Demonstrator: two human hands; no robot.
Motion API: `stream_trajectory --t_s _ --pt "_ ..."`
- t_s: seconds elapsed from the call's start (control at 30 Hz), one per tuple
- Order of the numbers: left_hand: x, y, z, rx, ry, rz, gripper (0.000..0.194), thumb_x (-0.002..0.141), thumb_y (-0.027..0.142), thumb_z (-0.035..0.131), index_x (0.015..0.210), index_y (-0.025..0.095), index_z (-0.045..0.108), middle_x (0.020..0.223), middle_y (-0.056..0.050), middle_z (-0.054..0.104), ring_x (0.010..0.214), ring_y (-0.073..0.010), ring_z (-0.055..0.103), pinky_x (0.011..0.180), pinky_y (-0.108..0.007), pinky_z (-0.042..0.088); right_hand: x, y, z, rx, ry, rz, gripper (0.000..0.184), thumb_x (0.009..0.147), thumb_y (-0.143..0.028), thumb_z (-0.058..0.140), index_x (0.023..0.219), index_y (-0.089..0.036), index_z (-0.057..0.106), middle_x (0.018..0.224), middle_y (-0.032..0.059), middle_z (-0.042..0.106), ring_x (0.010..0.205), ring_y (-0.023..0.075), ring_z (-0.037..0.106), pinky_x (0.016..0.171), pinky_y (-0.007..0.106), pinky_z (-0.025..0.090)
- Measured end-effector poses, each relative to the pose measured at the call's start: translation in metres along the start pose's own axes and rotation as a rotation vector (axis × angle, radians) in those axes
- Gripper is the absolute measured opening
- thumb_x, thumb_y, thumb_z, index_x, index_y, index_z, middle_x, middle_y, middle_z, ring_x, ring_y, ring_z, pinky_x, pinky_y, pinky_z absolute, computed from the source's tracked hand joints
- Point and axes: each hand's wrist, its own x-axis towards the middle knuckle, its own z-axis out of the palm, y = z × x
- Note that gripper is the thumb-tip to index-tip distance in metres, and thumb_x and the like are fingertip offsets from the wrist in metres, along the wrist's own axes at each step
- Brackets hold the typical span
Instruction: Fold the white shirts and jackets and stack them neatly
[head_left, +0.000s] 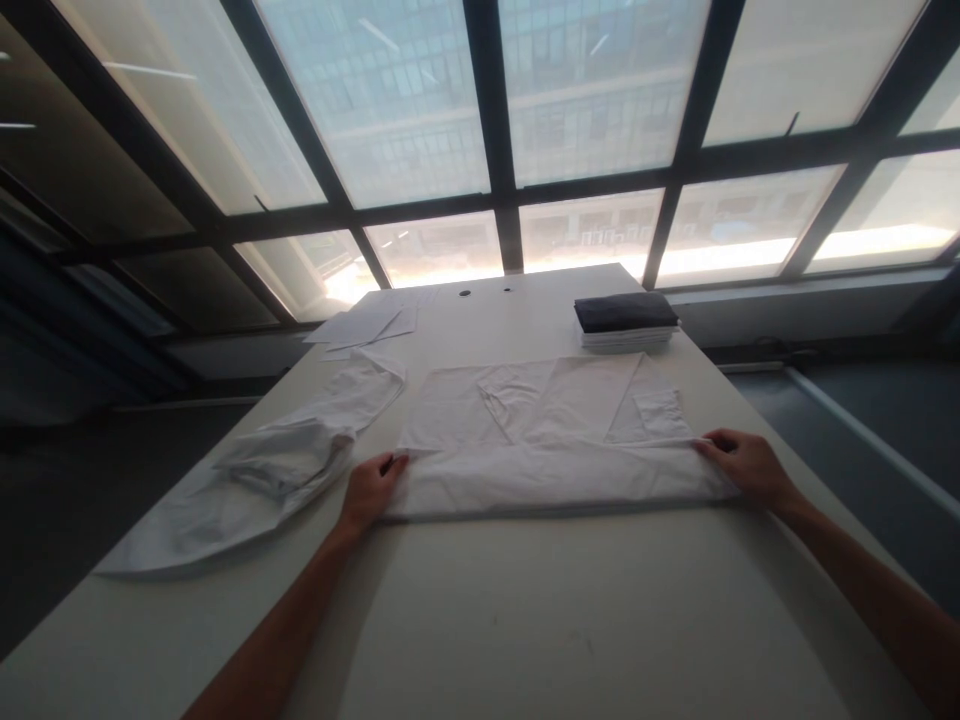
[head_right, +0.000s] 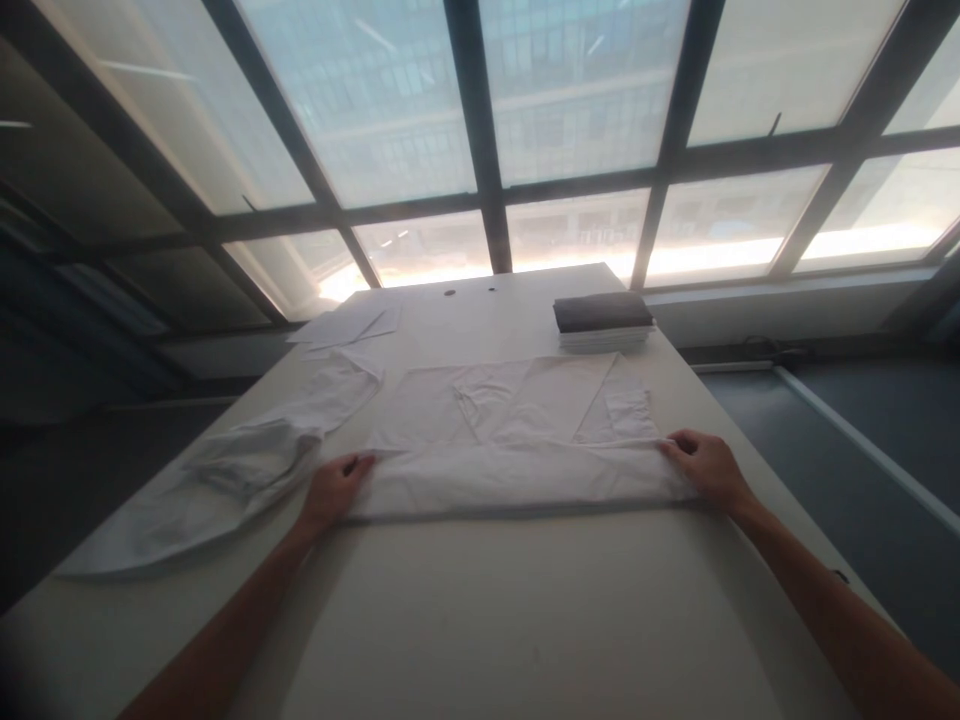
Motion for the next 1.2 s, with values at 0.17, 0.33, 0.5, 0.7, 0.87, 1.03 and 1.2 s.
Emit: stream_trajectory --t_s 0.17,0.33,0.5,0.7,0.87,1.03,1.2 --pt "-0.002 -0.006 0.004 0.145 0.003 0.006 0.049 0.094 0.057 0.039 0.069 0.018 0.057 0.061 0.001 0.055 0.060 -0.0146 0.049 0.059 -0.025 0.028 -0.005 0.005 0.006 -0.004 0.082 0.002 0.040 0.080 -0.057 0.061 0.081 -0.019 0.075 0.076 0.0049 0.074 0.071 0.0223 0.067 0.066 0.030 0.047" --pt "-0.006 -0.002 0.006 0.326 -0.026 -0.052 0.046 0.100 0.053 0.037 0.081 0.020 0.063 0.070 -0.005 0.064 0.065 -0.0186 0.057 0.057 -0.026 0.025 -0.009 0.008 0.009 -0.064 0.099 0.020 0.040 0.082 -0.057 0.060 0.081 -0.020 0.074 0.079 0.0062 0.074 0.073 0.0233 0.068 0.067 0.031 0.046" --pt "-0.010 0.005 0.007 0.448 -0.041 -0.061 0.045 0.102 0.051 0.035 0.087 0.021 0.064 0.077 -0.008 0.068 0.070 -0.0224 0.062 0.056 -0.027 0.022 -0.011 0.011 0.011 -0.148 0.095 0.069 0.037 0.084 -0.055 0.057 0.082 -0.021 0.072 0.079 0.0072 0.074 0.074 0.0250 0.068 0.067 0.033 0.045" --pt "-0.010 0.006 0.005 0.411 -0.029 -0.063 0.043 0.102 0.050 0.034 0.092 0.021 0.064 0.080 -0.008 0.070 0.072 -0.0227 0.063 0.056 -0.026 0.026 -0.011 0.017 0.011 -0.120 0.223 0.122 0.035 0.085 -0.049 0.053 0.088 -0.020 0.072 0.078 0.0080 0.073 0.075 0.0251 0.067 0.067 0.033 0.045" --pt "-0.008 0.001 0.005 0.331 -0.022 -0.067 0.040 0.100 0.048 0.037 0.102 0.020 0.066 0.084 -0.007 0.071 0.076 -0.0234 0.066 0.060 -0.026 0.034 -0.010 0.019 0.003 0.038 0.453 0.168 0.036 0.087 -0.040 0.045 0.095 -0.016 0.072 0.081 0.0090 0.074 0.076 0.0229 0.067 0.071 0.032 0.048" --pt "-0.007 0.001 0.004 0.318 0.040 0.004 0.040 0.096 0.041 0.042 0.120 0.017 0.063 0.099 -0.009 0.069 0.090 -0.0246 0.066 0.075 -0.030 0.047 -0.014 0.008 0.000 0.023 0.520 0.044 0.035 0.092 -0.036 0.042 0.098 -0.016 0.070 0.095 0.0116 0.073 0.083 0.0237 0.066 0.071 0.033 0.051" --pt "-0.011 0.036 0.011 0.357 0.117 0.271 0.045 0.097 0.033 0.039 0.132 0.012 0.058 0.127 -0.017 0.062 0.119 -0.0311 0.057 0.102 -0.043 0.044 -0.021 -0.037 0.017 -0.132 0.429 -0.254 0.035 0.096 -0.032 0.040 0.105 -0.016 0.070 0.107 0.0130 0.070 0.107 0.0267 0.061 0.096 0.041 0.047"
